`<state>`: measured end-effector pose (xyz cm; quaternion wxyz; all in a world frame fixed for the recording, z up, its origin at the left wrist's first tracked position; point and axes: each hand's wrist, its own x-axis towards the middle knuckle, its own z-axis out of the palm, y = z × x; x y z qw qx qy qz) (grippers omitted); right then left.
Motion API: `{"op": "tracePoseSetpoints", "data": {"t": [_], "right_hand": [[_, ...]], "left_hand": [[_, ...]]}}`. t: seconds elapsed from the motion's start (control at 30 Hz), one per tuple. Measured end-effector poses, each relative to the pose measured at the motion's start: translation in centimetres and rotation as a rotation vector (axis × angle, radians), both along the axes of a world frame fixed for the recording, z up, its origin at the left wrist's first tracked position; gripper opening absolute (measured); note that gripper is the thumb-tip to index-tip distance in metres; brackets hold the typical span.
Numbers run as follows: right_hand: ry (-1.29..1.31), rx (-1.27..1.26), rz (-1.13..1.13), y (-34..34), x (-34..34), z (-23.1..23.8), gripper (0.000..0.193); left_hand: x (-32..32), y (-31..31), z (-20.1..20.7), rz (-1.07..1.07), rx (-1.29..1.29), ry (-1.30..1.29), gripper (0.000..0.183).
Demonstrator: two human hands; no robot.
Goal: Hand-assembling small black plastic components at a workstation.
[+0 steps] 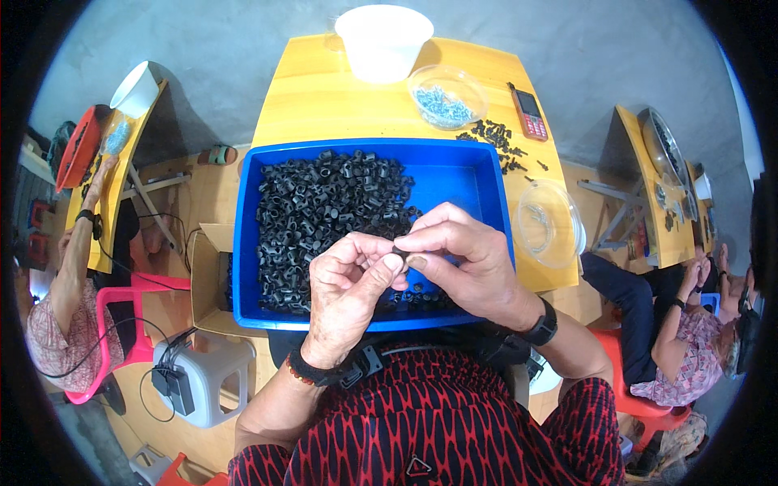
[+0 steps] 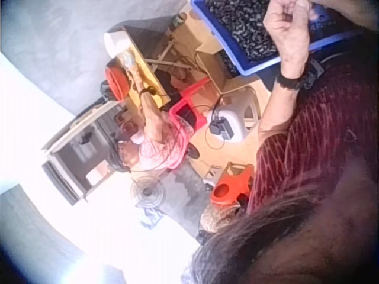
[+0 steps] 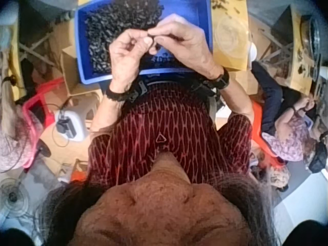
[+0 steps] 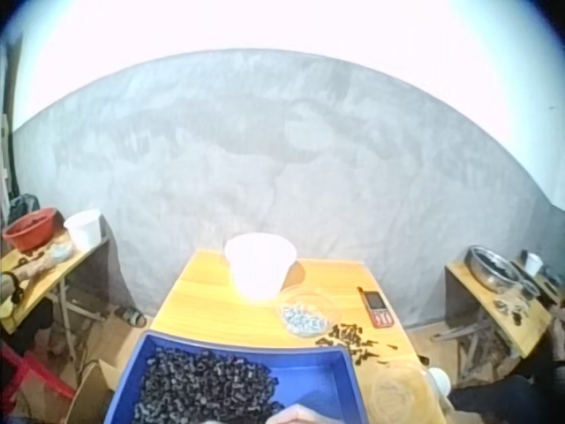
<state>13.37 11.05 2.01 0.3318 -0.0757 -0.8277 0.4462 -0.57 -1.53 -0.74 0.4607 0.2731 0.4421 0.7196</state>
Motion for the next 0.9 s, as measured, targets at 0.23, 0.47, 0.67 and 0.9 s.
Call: {"op": "tracePoseSetpoints", "data": {"t": [0.23,0.47,0.67,0.9], "right_hand": [[-0.456,0.148,0.051,0.0,-0.2,3.4,0.039],[-0.576,0.533,0.008,-0.4,-0.3,3.4,0.025],[-0.591,0.586,0.028,-0.1,-0.2,3.4,0.026],[-0.574,0.618,0.009,0.0,-0.1,3.2,0.03]], "left_hand": [[0.2,-0.1,0.3,0.007,-0.063,0.064,0.008],[0.5,-0.1,0.7,0.004,-0.177,0.25,0.008],[0.2,-0.2,0.2,-0.037,-0.185,0.33,0.007],[0.6,0.2,0.9,0.017,-0.171,0.268,0.005]]}}
